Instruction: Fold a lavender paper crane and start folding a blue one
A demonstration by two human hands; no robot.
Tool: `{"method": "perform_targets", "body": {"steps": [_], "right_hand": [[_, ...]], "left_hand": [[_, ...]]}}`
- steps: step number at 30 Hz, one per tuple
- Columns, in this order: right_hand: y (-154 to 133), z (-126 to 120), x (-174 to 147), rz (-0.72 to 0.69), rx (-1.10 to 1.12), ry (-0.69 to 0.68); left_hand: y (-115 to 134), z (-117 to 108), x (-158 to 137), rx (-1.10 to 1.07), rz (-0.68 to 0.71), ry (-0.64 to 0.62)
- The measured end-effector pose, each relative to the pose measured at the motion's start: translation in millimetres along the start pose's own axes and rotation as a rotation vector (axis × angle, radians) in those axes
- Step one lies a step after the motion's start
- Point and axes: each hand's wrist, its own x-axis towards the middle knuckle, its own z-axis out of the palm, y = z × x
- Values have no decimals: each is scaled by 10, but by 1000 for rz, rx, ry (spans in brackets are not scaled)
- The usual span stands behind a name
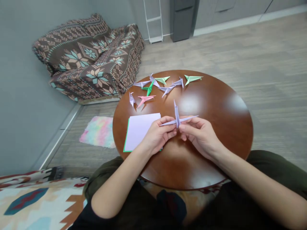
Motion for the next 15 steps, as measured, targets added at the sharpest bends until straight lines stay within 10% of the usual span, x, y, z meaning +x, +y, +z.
{"method": "perform_targets", "body": {"steps": [15], "right_hand": [[29, -19, 24, -106, 47, -6]], "left_hand": [[-75, -40, 31, 258, 304, -8]]}}
